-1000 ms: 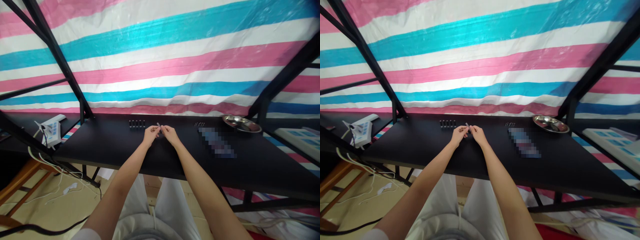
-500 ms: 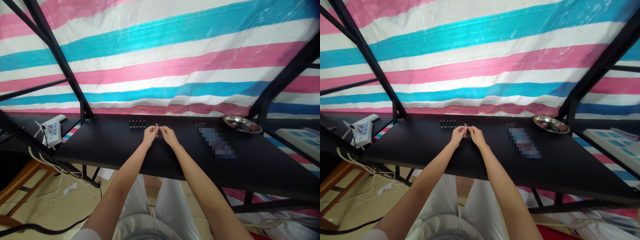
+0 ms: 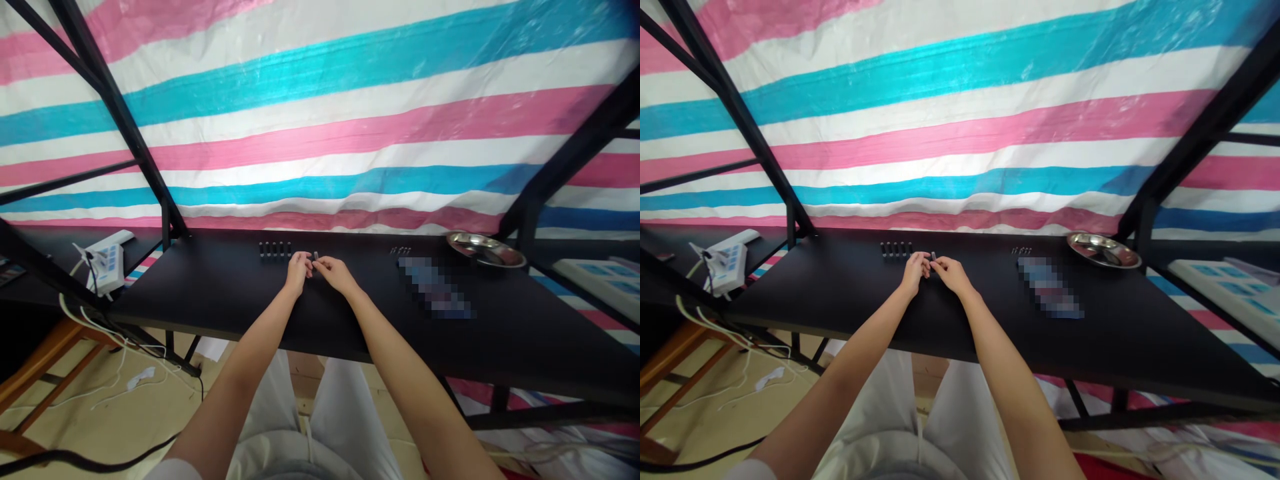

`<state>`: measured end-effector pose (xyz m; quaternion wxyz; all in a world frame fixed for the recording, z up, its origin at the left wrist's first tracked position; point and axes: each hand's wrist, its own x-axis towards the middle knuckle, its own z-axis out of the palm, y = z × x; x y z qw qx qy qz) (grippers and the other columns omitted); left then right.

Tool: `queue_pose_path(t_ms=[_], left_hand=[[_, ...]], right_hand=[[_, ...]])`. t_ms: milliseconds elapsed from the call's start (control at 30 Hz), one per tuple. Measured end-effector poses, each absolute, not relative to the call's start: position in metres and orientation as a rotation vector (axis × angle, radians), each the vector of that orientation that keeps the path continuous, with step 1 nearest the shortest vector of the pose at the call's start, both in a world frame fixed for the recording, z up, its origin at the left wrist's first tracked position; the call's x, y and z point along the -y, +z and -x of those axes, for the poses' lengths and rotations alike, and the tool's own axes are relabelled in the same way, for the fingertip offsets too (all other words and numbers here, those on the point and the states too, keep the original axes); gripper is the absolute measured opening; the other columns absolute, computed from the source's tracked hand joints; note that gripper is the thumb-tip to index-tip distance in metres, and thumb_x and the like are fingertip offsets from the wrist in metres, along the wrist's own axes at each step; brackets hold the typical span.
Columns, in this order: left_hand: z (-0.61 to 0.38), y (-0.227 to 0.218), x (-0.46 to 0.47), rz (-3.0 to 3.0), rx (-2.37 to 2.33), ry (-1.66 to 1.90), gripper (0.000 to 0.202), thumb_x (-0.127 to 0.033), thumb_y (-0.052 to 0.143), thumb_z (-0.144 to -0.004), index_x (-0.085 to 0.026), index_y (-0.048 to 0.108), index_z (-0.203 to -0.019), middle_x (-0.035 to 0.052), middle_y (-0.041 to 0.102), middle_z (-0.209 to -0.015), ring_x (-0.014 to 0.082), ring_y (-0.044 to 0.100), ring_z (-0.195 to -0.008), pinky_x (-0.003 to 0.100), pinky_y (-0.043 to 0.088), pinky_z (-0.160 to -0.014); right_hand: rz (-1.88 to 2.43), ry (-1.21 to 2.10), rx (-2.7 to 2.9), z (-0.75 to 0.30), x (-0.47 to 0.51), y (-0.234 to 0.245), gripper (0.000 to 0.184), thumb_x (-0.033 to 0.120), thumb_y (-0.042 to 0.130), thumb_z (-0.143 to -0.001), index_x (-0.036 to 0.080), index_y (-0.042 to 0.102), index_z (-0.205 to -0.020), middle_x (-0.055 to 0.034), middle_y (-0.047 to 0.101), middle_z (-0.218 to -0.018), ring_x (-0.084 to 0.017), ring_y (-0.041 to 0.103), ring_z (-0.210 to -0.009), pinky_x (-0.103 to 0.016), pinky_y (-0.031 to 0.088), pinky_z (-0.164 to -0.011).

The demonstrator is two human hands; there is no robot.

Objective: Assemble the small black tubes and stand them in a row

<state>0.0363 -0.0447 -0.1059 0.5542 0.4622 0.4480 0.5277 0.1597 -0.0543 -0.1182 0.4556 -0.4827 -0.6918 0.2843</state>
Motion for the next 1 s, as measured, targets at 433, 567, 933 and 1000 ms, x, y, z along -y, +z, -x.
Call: queue_pose_path(t_ms=[433, 567, 933, 1000], left_hand=[[-0.031, -0.115, 0.045, -1.485, -1.257, 1.307, 0.023, -0.032, 0.033, -0.088, -0.019, 0.052, -0.083, -0.0051, 0.049, -0.053, 0.0072, 0.043, -0.042, 0.019, 0.034, -0.049], [-0.032, -0.116, 0.049, -1.693, -1.310, 1.250, 0.023, -0.030, 0.036, -0.088, -0.021, 0.056, -0.082, -0.0026, 0.053, -0.055, 0.0118, 0.050, -0.056, 0.022, 0.037, -0.061], [-0.035, -0.113, 0.051, -1.832, -1.343, 1.110, 0.024, -0.028, 0.038, -0.086, -0.022, 0.061, -0.081, 0.0006, 0.058, -0.061, 0.0156, 0.054, -0.062, 0.025, 0.038, -0.066], [-0.035, -0.112, 0.052, -1.829, -1.341, 1.103, 0.023, -0.028, 0.039, -0.086, -0.022, 0.061, -0.081, 0.0006, 0.058, -0.060, 0.0156, 0.053, -0.061, 0.025, 0.038, -0.066]], right_hand=[[1.312, 0.538, 1.431, -0.183, 0.039, -0.120, 0.036, 0.054, 0.054, -0.069, 0.019, 0.053, -0.060, 0.0025, 0.048, -0.050, -0.011, 0.039, -0.050, -0.025, 0.032, -0.053], [1.415, 0.423, 1.271, -0.204, 0.015, -0.117, 0.034, 0.051, 0.054, -0.069, 0.019, 0.051, -0.060, 0.0007, 0.052, -0.051, -0.013, 0.045, -0.051, -0.026, 0.036, -0.056], [1.680, 0.310, 1.396, -0.228, -0.040, -0.128, 0.018, 0.033, 0.055, -0.072, 0.017, 0.060, -0.067, -0.0046, 0.062, -0.058, -0.017, 0.056, -0.058, -0.029, 0.040, -0.062], [1.707, 0.283, 1.391, -0.227, -0.044, -0.134, 0.018, 0.033, 0.056, -0.072, 0.016, 0.063, -0.069, -0.0053, 0.063, -0.061, -0.018, 0.057, -0.060, -0.029, 0.041, -0.063]])
